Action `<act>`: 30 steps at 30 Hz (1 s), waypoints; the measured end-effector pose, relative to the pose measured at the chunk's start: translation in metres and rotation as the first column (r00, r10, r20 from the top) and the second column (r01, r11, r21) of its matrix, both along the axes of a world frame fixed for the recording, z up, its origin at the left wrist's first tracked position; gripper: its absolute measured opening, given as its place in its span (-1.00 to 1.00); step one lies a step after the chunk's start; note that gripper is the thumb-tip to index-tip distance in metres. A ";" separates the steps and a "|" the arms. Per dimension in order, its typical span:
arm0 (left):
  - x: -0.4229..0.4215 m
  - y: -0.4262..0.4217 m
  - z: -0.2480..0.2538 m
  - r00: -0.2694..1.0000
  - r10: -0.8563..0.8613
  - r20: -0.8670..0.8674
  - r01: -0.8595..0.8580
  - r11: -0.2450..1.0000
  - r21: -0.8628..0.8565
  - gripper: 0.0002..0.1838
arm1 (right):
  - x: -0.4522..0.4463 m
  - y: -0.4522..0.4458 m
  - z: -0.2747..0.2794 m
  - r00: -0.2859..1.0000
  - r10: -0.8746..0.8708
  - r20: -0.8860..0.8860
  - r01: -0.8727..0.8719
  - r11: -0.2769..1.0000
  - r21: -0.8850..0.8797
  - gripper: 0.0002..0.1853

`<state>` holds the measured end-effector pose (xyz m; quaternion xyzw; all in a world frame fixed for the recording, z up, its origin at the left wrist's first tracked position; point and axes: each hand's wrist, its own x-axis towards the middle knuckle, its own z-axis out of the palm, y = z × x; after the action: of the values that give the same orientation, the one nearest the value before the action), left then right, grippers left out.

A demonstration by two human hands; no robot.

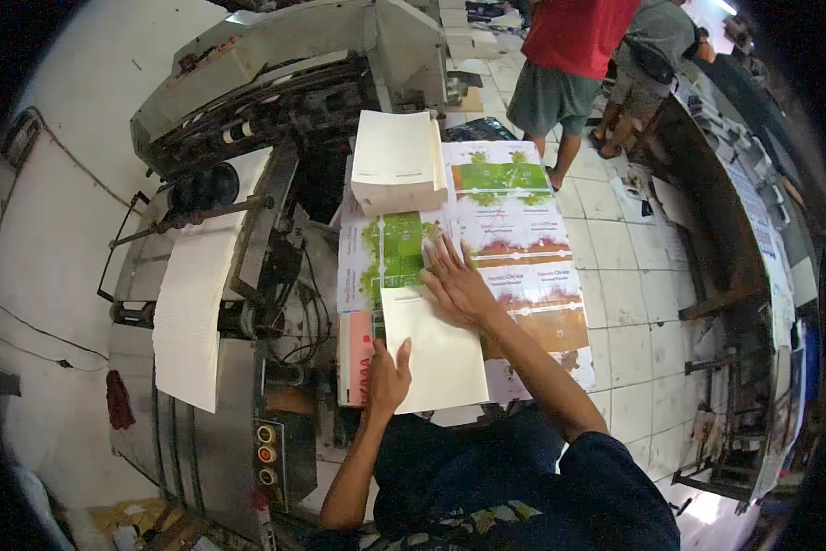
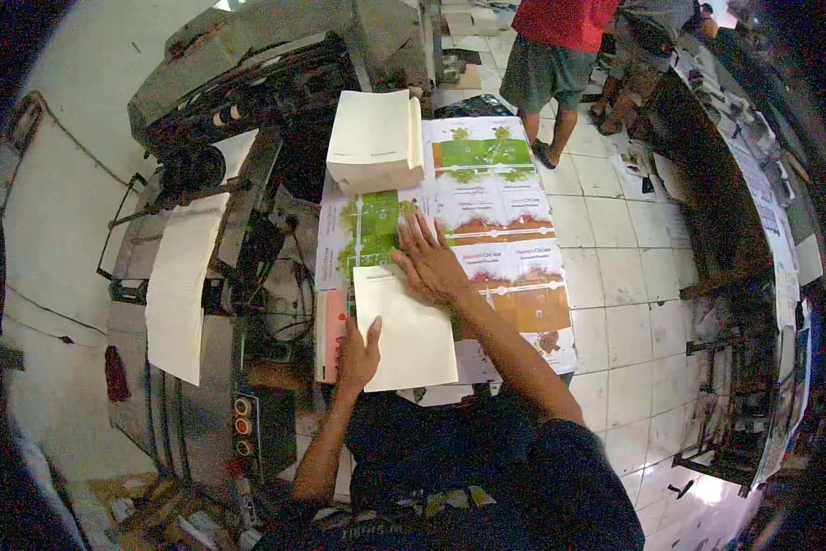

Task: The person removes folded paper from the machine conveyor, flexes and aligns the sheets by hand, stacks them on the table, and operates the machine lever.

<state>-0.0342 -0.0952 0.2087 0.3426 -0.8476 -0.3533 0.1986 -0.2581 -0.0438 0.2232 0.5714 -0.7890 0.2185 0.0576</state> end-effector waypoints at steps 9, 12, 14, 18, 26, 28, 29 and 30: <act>0.002 -0.005 -0.001 1.000 -0.020 0.011 0.020 0.998 0.058 -0.28 | 0.040 0.038 0.006 0.989 -0.111 -0.098 0.120 0.989 0.092 -0.22; 0.002 -0.002 -0.006 1.000 0.024 -0.010 -0.024 1.000 0.012 -0.27 | 0.069 0.065 0.007 0.994 -0.091 0.067 0.086 0.994 0.068 -0.21; 0.004 -0.002 -0.012 0.999 0.034 0.028 -0.034 0.999 -0.012 -0.26 | 0.070 0.066 0.007 0.977 -0.103 0.184 0.101 0.995 0.017 -0.20; 0.003 -0.005 0.004 0.992 -0.039 0.124 0.021 0.989 0.145 -0.08 | 0.075 0.074 0.010 0.997 -0.081 0.018 0.080 0.996 0.050 -0.22; 0.000 -0.001 0.012 0.978 0.005 0.209 -0.037 0.988 0.150 0.04 | 0.112 0.106 0.004 0.962 -0.130 0.239 0.131 0.991 0.012 -0.16; 0.003 -0.002 0.005 0.979 -0.003 0.204 -0.025 0.991 0.133 0.03 | 0.112 0.110 0.013 0.960 -0.098 0.260 0.103 0.995 -0.003 -0.11; 0.003 -0.005 0.002 0.980 -0.003 0.200 -0.021 0.993 0.115 0.02 | 0.113 0.112 0.019 0.958 -0.058 0.281 0.066 0.998 -0.019 -0.06; 0.007 -0.003 0.020 0.972 -0.062 0.227 -0.007 0.957 0.291 -0.05 | 0.114 0.121 0.026 0.958 -0.054 0.281 0.063 0.998 -0.021 -0.06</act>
<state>-0.0274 -0.0984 0.2285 0.3952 -0.8088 -0.4336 0.0401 -0.1445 0.0774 0.2491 0.5103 -0.8024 0.3070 -0.0396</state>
